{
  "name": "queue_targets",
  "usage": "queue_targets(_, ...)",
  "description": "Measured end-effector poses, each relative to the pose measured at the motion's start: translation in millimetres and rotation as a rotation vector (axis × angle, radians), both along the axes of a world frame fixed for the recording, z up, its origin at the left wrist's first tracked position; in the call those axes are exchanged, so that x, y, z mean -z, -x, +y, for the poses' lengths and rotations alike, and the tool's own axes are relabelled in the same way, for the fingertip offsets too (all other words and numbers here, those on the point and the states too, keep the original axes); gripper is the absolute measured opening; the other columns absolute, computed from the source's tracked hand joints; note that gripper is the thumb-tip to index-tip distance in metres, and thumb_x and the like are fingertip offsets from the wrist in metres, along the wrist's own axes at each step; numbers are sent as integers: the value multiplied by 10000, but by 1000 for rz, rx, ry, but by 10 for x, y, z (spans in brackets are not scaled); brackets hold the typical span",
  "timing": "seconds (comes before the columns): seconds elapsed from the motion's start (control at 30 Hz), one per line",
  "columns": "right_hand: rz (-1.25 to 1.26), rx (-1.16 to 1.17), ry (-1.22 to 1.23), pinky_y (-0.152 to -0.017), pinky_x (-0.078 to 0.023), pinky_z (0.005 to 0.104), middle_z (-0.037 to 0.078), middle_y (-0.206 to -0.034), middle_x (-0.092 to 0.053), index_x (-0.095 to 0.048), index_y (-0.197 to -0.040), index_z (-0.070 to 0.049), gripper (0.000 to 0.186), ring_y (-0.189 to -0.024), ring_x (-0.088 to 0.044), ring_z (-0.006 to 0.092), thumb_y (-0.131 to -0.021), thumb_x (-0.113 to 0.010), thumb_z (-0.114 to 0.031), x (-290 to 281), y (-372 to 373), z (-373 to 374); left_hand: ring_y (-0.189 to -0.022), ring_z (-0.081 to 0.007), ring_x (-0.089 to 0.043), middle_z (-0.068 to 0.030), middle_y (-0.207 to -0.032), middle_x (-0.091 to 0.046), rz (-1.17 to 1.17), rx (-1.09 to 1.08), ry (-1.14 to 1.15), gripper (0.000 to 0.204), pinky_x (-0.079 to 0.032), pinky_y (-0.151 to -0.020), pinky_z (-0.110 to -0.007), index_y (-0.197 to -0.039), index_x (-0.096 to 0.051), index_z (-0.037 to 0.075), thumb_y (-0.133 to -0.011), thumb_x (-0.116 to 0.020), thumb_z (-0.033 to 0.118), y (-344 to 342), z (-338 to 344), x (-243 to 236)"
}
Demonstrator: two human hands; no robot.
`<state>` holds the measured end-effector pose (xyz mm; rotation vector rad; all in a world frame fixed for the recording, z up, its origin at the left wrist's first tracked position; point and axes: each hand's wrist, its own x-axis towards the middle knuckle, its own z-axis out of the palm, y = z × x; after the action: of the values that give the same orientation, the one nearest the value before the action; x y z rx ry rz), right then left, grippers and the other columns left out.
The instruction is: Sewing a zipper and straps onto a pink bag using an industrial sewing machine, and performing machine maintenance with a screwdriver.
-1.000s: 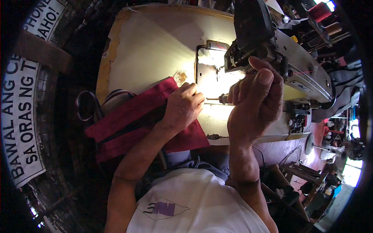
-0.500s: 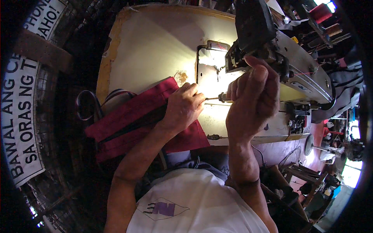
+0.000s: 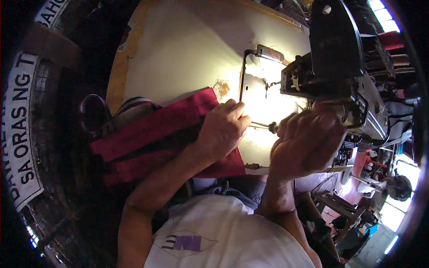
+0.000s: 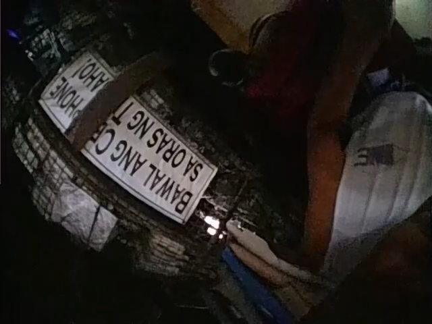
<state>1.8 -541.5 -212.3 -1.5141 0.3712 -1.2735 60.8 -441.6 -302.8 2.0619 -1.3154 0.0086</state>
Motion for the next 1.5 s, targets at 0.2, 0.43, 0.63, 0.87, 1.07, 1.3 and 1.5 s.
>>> queue_targets(0.2, -66, -202, -16, -381, -379, 272, 75, -646, -497, -509, -1053, 11, 215, -438, -419, 113, -1015, -512, -201, -32, 222, -59, -814, -252, -575, -73, -809, -518, -56, -1, 61, 144, -519, -741, -366, -754, -581, 68, -709, -717, 66, -22, -13, -78)
queue_targets(0.43, -132, -234, 114, -478, -477, 364, 104, -605, -506, -485, -1066, 19, 309, -518, -514, 211, -954, -592, -248, -122, 945, -7, -764, -276, -595, -93, -804, -545, 93, 81, 224, 130, -521, -686, -383, -820, -624, 51, -755, -737, 52, 312, -125, -96)
queue_targets(0.63, 98, -54, 135, -600, -534, 344, 133, -779, -615, -603, -1061, 33, 186, -603, -581, 213, -938, -618, -105, -5, 1024, -274, -834, -277, -580, -115, -876, -536, -95, -16, 78, 183, -500, -740, -379, -881, -568, 58, -748, -694, 55, 179, -127, -93)
queue_targets(0.87, 1116, -231, -210, -701, -536, 321, 144, -955, -701, -659, -1155, -46, 287, -840, -698, 189, -877, -705, -97, 11, 1503, -231, -874, -271, -564, -135, -916, -523, -330, -46, -65, 89, -497, -776, -369, -887, -559, 48, -802, -557, 76, 28, -153, 44)
queue_targets(1.07, 928, 303, 580, -771, -532, 382, 143, -970, -685, -661, -1149, -22, 236, -890, -686, 304, -918, -626, -59, -296, 2200, -517, -837, -353, -573, -168, -860, -541, -67, -140, 102, 157, -492, -750, -417, -894, -558, 9, -746, -591, -30, -112, -165, 17)
queue_targets(1.3, 999, 326, 611, -868, -465, 407, 150, -1017, -635, -629, -1163, -32, 266, -948, -580, 332, -907, -638, -103, 871, 1990, -1727, -753, -342, -564, -162, -802, -568, 227, -51, 221, 40, -446, -694, -428, -860, -552, 25, -832, -569, 2, -161, -166, -75)
queue_targets(1.5, 983, 582, 940, -872, -481, 409, 127, -1028, -647, -636, -1139, -50, 284, -993, -588, 319, -858, -677, -67, 664, 1638, -1392, -764, -309, -570, -151, -772, -551, 334, -38, 176, 112, -448, -710, -386, -873, -556, 12, -910, -540, 117, -184, -150, -58)
